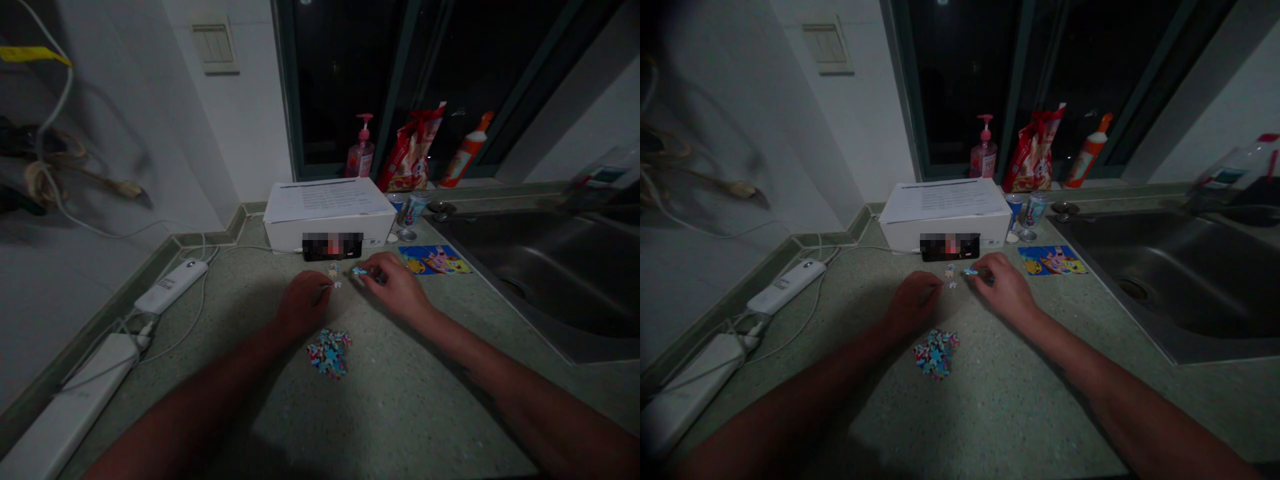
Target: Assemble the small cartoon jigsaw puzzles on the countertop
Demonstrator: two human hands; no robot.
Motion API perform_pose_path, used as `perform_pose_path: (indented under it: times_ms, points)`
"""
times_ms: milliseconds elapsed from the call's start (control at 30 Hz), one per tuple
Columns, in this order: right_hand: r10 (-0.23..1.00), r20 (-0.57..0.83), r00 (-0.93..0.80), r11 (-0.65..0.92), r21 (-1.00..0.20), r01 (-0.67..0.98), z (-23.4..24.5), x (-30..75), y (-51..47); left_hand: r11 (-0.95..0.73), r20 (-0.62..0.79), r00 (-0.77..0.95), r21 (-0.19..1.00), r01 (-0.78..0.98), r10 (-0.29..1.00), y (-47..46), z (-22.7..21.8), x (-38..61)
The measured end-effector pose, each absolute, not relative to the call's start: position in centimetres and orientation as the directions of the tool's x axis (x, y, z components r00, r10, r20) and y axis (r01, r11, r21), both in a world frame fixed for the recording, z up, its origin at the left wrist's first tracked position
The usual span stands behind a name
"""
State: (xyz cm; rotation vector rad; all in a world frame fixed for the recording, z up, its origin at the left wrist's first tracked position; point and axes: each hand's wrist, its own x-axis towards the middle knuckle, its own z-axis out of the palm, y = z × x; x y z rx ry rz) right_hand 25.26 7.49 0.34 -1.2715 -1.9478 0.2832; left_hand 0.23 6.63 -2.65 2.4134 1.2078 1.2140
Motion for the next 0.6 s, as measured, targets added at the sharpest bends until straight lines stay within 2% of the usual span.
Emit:
perform_pose_path:
  times_ms: [200, 500, 600]
  points:
    - [0.938, 0.326, -0.12, 0.272, -0.474, 0.837, 0.6, 29.7, 10.2, -0.594, 0.561, 0.288, 0.498, 0.632, 0.776, 6.8, -2.5, 0.2]
    - [0.974, 0.176, -0.143, 0.198, -0.353, 0.914, 0.0, 30.7, 10.5, -0.596, 0.56, 0.29, 0.501, 0.628, 0.776, 6.8, -2.4, 0.3]
    - [0.973, 0.186, -0.14, 0.198, -0.348, 0.916, 0.2, 30.1, 10.2, -0.599, 0.563, 0.292, 0.499, 0.626, 0.774, 6.9, -2.4, 0.3]
